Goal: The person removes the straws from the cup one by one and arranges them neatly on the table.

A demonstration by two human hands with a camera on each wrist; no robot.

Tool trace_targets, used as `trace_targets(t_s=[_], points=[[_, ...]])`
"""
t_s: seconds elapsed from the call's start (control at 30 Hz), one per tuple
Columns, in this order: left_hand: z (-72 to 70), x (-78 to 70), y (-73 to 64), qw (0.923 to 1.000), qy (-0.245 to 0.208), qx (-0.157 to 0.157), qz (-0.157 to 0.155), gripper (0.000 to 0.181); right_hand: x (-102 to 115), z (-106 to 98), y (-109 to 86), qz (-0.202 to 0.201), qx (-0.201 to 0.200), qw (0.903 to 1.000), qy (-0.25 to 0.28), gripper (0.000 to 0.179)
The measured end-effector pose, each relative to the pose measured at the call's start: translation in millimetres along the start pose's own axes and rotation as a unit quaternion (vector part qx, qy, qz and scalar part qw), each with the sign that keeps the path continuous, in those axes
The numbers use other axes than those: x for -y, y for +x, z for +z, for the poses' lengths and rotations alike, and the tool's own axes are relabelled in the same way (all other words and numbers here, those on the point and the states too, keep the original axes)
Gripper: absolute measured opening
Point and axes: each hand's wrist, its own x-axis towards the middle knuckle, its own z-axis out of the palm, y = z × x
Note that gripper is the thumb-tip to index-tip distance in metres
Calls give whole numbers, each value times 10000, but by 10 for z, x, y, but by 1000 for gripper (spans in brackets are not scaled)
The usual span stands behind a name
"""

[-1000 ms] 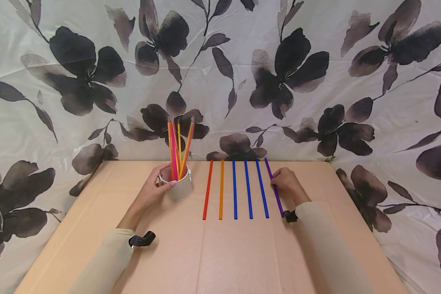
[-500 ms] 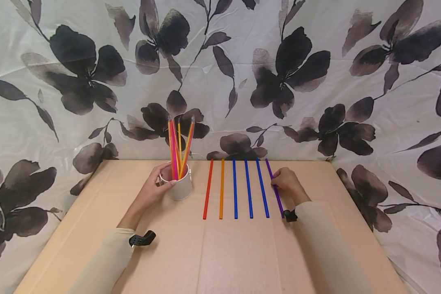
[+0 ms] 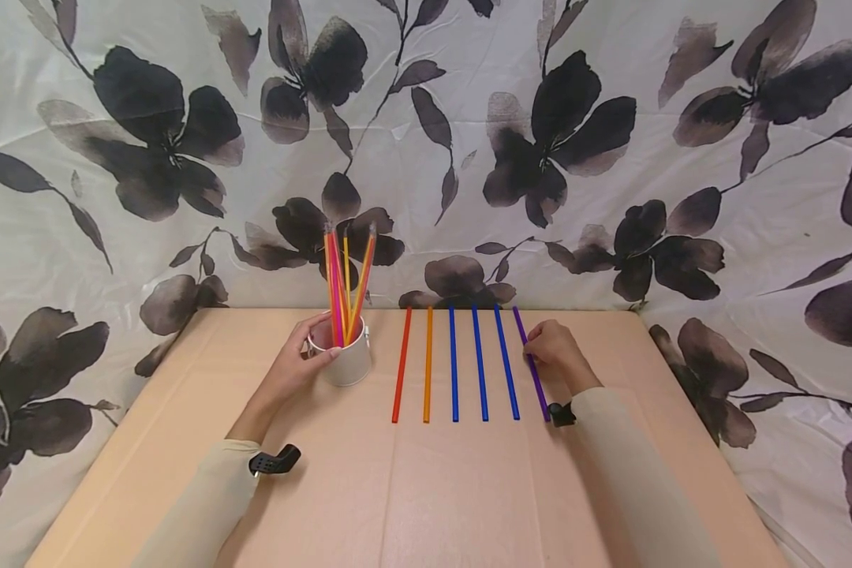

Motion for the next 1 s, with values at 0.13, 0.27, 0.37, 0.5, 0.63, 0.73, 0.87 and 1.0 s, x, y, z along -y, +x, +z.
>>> trace_targets(t_s=[0.13,0.27,0.37,0.5,0.63,0.73,0.87,1.0], points=[[7,168,55,9999,29,-77,61,71,-19,10,45,-25,34,10000,6,27],[17,199,60,9998,-28,-105,175,69,-41,28,68,-95,65,9999,115,27],[22,206,61,9996,-73,-116,248,68,-41,33,79,-74,103,9997,212,27],[26,219,66,9996,-54,-140,258,68,-20,21,75,-51,125,9997,205,27],[21,218,70,9996,-59,-142,255,69,35,0,44,-109,-37,9999,-7,28],[18,213,71,9996,-56,-150,245,69,93,-19,29,-226,-194,9994,-182,28],[16,205,71,9996,-24,-166,242,69,198,-33,14,-517,-345,9977,-253,28],[15,208,70,9996,-25,-138,228,69,358,-15,-22,-853,-431,9954,-74,28]])
